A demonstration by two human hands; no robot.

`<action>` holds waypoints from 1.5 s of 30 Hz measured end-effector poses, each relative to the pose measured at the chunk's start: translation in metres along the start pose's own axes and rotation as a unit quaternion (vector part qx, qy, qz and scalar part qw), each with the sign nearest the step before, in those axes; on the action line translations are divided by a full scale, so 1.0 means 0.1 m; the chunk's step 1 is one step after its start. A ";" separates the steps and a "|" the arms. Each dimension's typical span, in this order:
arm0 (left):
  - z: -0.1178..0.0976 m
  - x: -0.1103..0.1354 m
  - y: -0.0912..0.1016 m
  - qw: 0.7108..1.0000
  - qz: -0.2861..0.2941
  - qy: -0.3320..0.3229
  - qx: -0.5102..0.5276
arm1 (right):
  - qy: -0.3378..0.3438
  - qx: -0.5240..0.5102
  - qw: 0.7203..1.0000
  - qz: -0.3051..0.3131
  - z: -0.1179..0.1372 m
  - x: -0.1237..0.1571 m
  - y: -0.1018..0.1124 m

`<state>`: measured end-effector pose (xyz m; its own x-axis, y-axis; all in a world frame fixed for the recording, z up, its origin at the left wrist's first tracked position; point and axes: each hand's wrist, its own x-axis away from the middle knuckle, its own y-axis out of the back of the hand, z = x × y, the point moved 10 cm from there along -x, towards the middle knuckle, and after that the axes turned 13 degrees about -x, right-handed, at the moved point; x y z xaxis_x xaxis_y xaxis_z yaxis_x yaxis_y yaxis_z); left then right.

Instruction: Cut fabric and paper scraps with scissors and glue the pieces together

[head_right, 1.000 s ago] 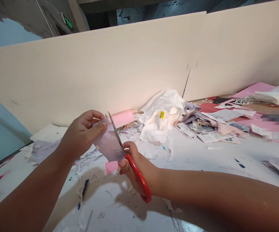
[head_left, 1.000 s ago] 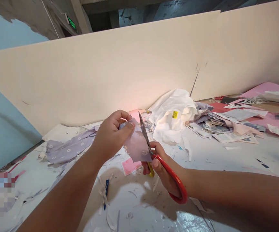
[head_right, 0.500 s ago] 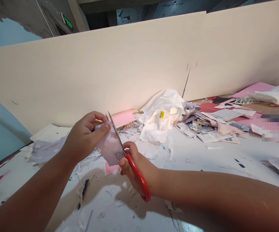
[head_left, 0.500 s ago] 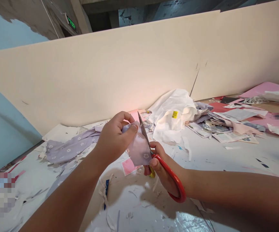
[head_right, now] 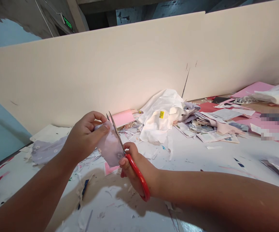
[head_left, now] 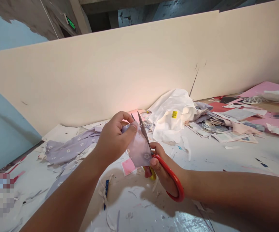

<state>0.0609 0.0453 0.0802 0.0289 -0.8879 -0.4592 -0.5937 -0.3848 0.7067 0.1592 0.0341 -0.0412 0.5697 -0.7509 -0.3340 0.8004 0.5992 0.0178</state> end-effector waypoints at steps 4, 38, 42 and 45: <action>0.01 0.00 0.01 1.000 -0.007 0.015 0.000 | 0.000 0.010 1.000 -0.001 0.02 0.00 0.00; -0.08 0.01 0.08 1.000 0.002 -0.019 0.003 | -0.019 0.032 0.999 0.014 0.03 0.03 -0.05; -0.08 0.01 0.06 0.999 0.010 -0.021 0.023 | -0.029 0.036 0.999 0.015 -0.01 0.03 -0.05; -0.08 0.02 0.03 0.999 0.023 -0.024 0.035 | -0.043 0.029 0.999 0.009 -0.04 0.04 -0.03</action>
<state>0.0660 0.0407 0.0860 -0.0384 -0.8904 -0.4535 -0.6489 -0.3229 0.6890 0.1585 0.0309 -0.0459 0.5959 -0.7630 -0.2506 0.7981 0.5972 0.0793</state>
